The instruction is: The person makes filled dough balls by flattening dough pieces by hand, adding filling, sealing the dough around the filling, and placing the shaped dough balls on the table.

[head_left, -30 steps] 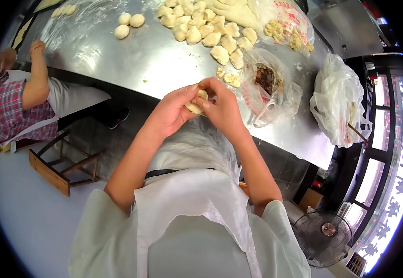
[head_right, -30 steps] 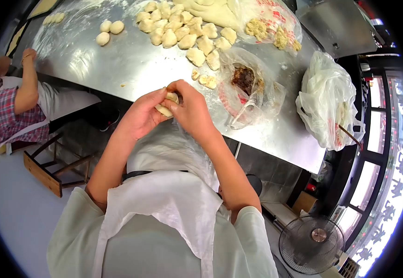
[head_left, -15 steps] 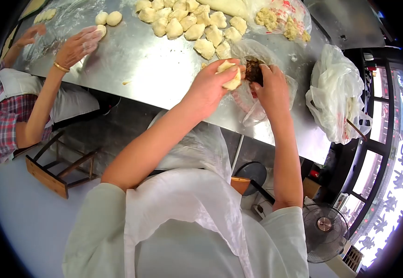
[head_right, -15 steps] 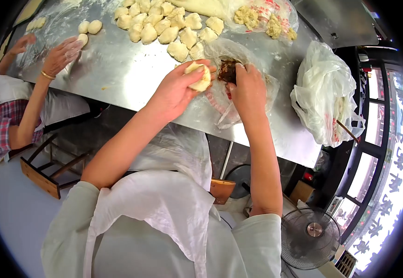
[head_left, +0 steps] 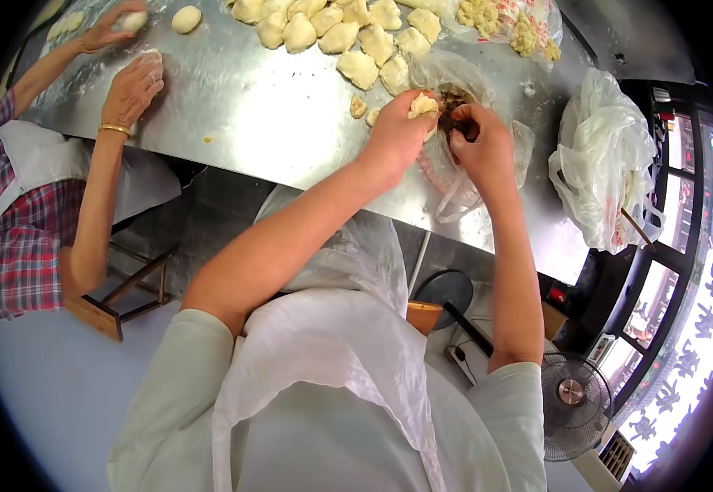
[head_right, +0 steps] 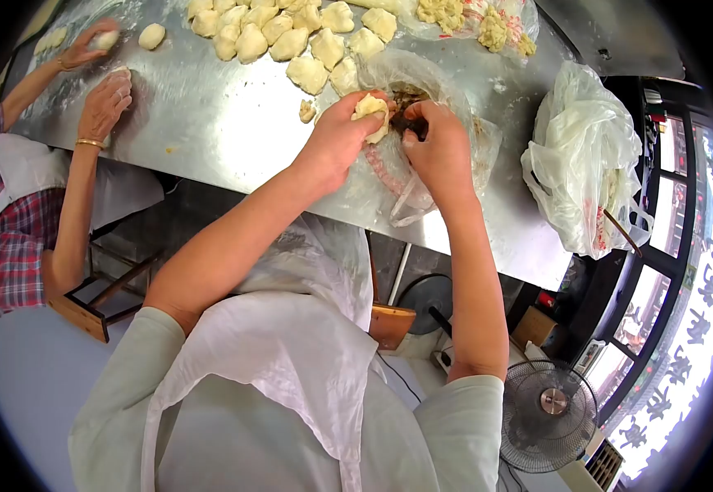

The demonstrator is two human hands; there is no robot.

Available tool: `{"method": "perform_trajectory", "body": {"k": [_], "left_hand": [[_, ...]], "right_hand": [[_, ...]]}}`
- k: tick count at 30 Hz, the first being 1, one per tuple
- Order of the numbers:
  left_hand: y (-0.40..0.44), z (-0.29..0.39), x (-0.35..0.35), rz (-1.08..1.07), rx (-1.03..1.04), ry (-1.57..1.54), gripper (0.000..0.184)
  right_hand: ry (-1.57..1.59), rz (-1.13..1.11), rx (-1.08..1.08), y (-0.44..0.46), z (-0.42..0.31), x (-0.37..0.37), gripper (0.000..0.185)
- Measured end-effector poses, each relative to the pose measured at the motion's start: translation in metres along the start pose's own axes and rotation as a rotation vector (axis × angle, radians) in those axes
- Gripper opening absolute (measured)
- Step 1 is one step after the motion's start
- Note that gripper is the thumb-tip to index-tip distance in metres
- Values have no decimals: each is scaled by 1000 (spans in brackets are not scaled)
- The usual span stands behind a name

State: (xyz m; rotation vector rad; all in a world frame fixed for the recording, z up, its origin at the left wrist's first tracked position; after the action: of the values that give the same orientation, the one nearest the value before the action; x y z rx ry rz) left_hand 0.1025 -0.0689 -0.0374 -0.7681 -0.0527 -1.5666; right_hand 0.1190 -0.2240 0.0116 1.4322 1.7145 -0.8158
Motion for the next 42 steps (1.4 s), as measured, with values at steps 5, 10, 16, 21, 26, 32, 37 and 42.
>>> {"method": "perform_trajectory", "body": {"k": [5,10,16,21,26,32,37,42], "left_hand": [[-3,-1,-4,25,48,21,36],[-15,8,-5,81,195,232,37],[-17,20,-6,15,105,320,41],[-9,10,-10,46,215,411,41],[-9,4,-10,64,227,357,40],[-2,-6,-11,95,272,422,37],[0,-4,-14,43,244,384,38],[-12,4,-19,-44,281,275,37]], "right_hand": [[19,47,35,-9,-25,-18,39],[-349,127,-31,-20,-33,-7,39],[-440,147,109,-14,-49,13,19],[-458,89,60,-3,-38,20,17],[-309,-74,109,13,-25,17,22],[22,-367,242,17,-14,5,26],[591,-374,299,4,-5,-16,33],[1010,-287,256,-14,-20,-25,47]]}}
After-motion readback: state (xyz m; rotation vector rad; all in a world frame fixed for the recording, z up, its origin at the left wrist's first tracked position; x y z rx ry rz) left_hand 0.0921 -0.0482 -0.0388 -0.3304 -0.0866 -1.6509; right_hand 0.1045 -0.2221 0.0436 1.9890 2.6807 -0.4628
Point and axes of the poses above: each hand's wrist, its own y-axis towards the middle knuckle, its own x-axis out of the palm, z = x × y, the point moved 4 cm from there along y, towards the middle knuckle, and after that the axes turned 1 degree about -y, right-handed, at the moved point
